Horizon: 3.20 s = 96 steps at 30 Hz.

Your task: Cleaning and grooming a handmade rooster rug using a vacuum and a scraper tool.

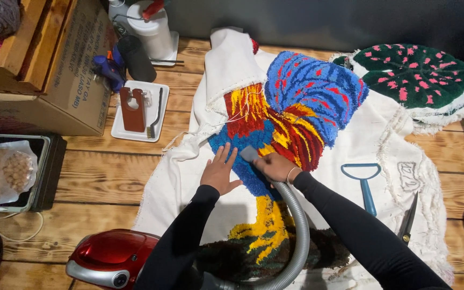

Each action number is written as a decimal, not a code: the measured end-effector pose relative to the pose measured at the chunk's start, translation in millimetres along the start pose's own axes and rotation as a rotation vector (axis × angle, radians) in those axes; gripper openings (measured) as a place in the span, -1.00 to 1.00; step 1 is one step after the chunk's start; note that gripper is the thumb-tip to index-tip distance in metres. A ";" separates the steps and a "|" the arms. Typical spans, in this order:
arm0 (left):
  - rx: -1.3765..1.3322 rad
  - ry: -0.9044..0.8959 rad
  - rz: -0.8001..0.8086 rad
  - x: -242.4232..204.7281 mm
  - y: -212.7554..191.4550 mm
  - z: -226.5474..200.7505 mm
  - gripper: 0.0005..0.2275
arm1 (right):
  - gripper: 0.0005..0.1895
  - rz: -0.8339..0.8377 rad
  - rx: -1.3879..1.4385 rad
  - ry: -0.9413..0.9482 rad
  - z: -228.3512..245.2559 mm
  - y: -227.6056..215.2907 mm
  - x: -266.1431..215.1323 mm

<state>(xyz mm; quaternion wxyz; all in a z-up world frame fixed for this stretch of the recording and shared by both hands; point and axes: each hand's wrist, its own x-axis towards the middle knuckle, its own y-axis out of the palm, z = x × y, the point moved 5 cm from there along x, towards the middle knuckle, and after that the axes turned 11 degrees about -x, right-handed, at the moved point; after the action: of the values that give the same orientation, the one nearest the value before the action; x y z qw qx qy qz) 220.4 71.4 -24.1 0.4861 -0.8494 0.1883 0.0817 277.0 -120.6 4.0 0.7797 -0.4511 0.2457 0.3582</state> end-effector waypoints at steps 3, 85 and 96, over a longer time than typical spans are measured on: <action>0.022 -0.003 0.016 1.9 3.4 1.3 -0.02 | -0.34 -0.144 0.008 0.096 -15.9 -19.6 -3.1; -0.069 0.051 -0.030 19.4 -21.7 3.8 -0.11 | -0.36 -0.393 0.022 -0.165 -25.8 -27.8 64.2; 0.309 0.042 -0.632 91.1 -117.0 67.4 -0.36 | -0.51 -0.028 0.073 -0.403 29.0 -15.6 -7.7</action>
<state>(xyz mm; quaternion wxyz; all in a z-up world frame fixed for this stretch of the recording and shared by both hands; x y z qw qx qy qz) 353.5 160.6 4.9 0.6063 -0.7836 -0.0636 -0.1197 286.2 -102.9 31.4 0.8338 -0.3450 0.0910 0.4212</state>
